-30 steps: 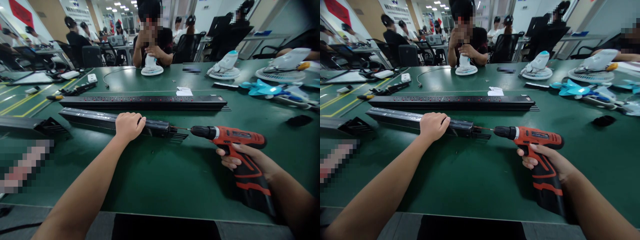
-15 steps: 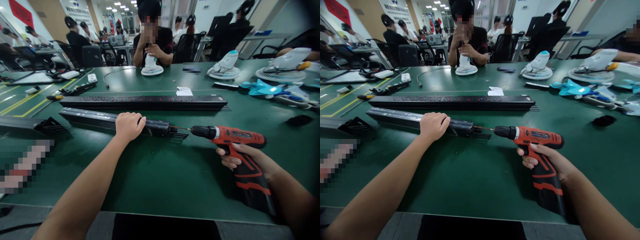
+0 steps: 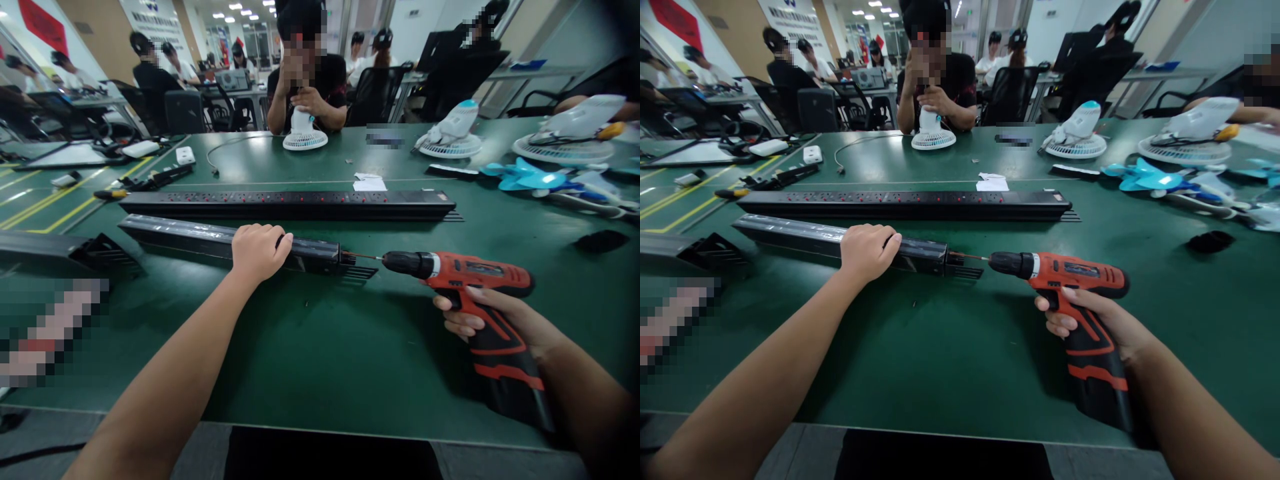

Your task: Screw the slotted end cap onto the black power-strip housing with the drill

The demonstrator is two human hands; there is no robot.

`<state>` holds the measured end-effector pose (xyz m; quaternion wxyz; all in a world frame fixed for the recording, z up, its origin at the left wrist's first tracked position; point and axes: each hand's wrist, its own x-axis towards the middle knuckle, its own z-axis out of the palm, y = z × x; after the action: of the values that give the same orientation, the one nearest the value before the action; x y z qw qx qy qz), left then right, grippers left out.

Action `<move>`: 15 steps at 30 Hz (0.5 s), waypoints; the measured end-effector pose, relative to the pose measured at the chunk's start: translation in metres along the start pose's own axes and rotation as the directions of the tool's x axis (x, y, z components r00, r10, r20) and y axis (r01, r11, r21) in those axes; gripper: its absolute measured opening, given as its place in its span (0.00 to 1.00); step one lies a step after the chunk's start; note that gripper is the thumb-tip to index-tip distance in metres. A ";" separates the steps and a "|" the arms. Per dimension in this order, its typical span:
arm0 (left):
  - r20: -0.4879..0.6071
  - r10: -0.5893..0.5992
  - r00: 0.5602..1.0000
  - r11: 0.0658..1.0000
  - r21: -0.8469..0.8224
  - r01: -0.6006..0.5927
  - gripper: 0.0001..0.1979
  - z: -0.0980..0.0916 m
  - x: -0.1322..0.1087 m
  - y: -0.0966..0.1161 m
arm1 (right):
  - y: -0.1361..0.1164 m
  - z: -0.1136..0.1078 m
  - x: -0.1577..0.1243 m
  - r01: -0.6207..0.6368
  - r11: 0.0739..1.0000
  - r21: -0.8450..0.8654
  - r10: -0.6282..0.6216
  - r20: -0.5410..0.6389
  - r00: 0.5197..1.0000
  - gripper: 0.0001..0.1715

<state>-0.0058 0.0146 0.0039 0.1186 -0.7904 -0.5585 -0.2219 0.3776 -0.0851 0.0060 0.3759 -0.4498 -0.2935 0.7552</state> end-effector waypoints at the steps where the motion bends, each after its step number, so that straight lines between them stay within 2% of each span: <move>1: 0.002 0.000 1.000 1.000 0.002 0.000 0.26 0.000 0.000 0.000 | 0.000 0.000 0.000 -0.001 1.000 0.002 0.001 -0.006 1.000 0.18; 15: -0.014 0.004 1.000 1.000 0.016 -0.003 0.25 0.000 0.000 0.000 | 0.000 0.001 0.000 0.022 1.000 -0.007 -0.022 -0.028 0.999 0.19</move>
<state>-0.0055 0.0141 0.0038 0.1291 -0.7889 -0.5581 -0.2227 0.3762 -0.0855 0.0064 0.3867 -0.4585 -0.2958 0.7434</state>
